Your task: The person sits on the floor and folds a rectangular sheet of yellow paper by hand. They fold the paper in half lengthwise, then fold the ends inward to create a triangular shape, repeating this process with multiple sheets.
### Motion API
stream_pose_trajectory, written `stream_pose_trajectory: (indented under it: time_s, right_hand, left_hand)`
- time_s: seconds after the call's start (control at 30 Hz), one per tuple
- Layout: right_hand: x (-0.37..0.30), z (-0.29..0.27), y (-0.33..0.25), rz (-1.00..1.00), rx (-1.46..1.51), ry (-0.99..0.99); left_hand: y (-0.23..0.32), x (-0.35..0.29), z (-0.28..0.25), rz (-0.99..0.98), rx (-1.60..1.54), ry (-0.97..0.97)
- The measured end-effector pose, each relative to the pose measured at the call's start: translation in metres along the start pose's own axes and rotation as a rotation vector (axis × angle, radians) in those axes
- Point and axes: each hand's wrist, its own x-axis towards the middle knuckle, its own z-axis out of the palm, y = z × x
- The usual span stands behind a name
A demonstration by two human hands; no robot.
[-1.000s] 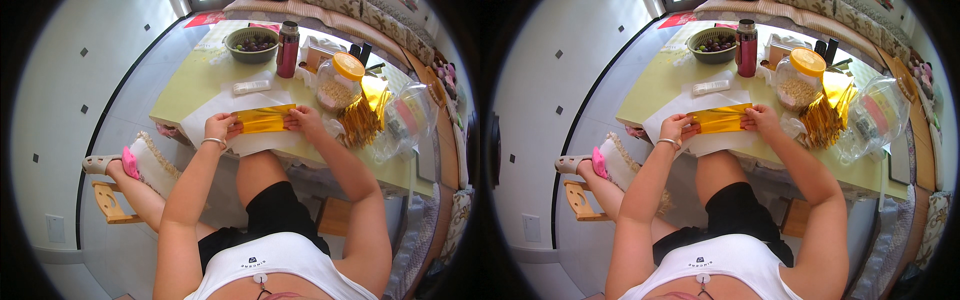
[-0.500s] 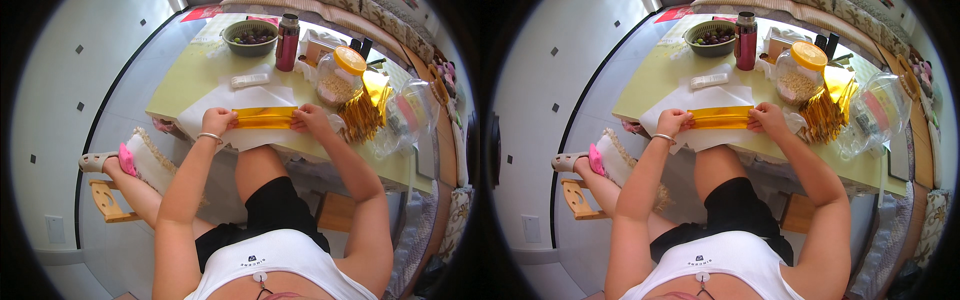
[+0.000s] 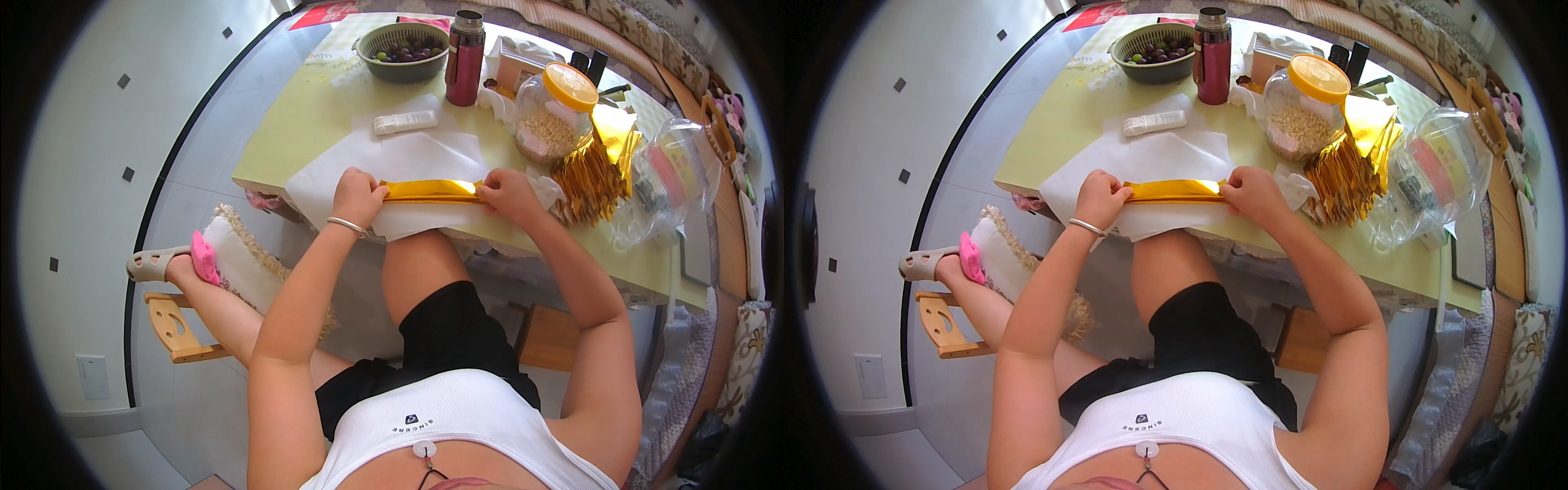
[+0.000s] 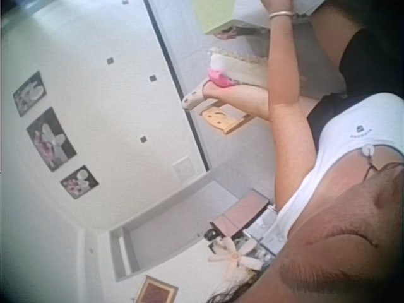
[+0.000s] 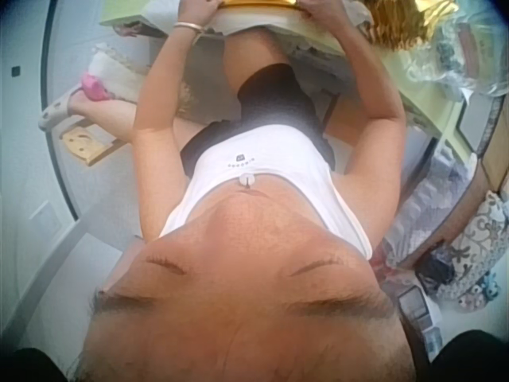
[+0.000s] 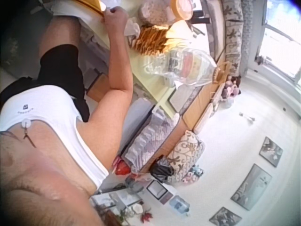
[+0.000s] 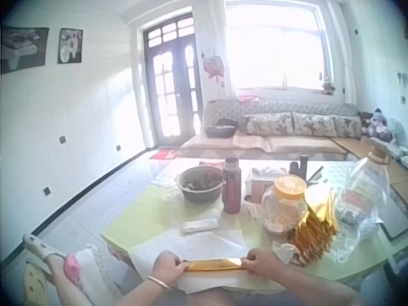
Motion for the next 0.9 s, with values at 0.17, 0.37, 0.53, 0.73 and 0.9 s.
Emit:
stream_pose_trajectory:
  time_s: [0.17, 0.37, 0.53, 0.73, 0.9]
  right_hand:
    - [-0.007, 0.0, -0.003, -0.088, -0.204, 0.026]
    - [-0.01, 0.005, -0.008, -0.097, -0.422, 0.094]
    - [-0.012, 0.009, -0.013, -0.106, -0.496, 0.128]
    - [-0.014, 0.013, -0.014, -0.127, -0.577, 0.153]
    - [-0.017, 0.016, -0.024, -0.131, -0.678, 0.143]
  left_hand:
    - [0.0, -0.005, 0.0, 0.048, 0.001, 0.003]
    - [0.003, -0.005, 0.001, 0.023, -0.008, -0.019]
    - [0.0, -0.005, 0.004, 0.121, 0.075, -0.001]
    - [0.01, -0.01, 0.004, 0.658, 0.36, 0.275]
    - [0.006, -0.009, 0.004, 0.878, 0.487, 0.086]
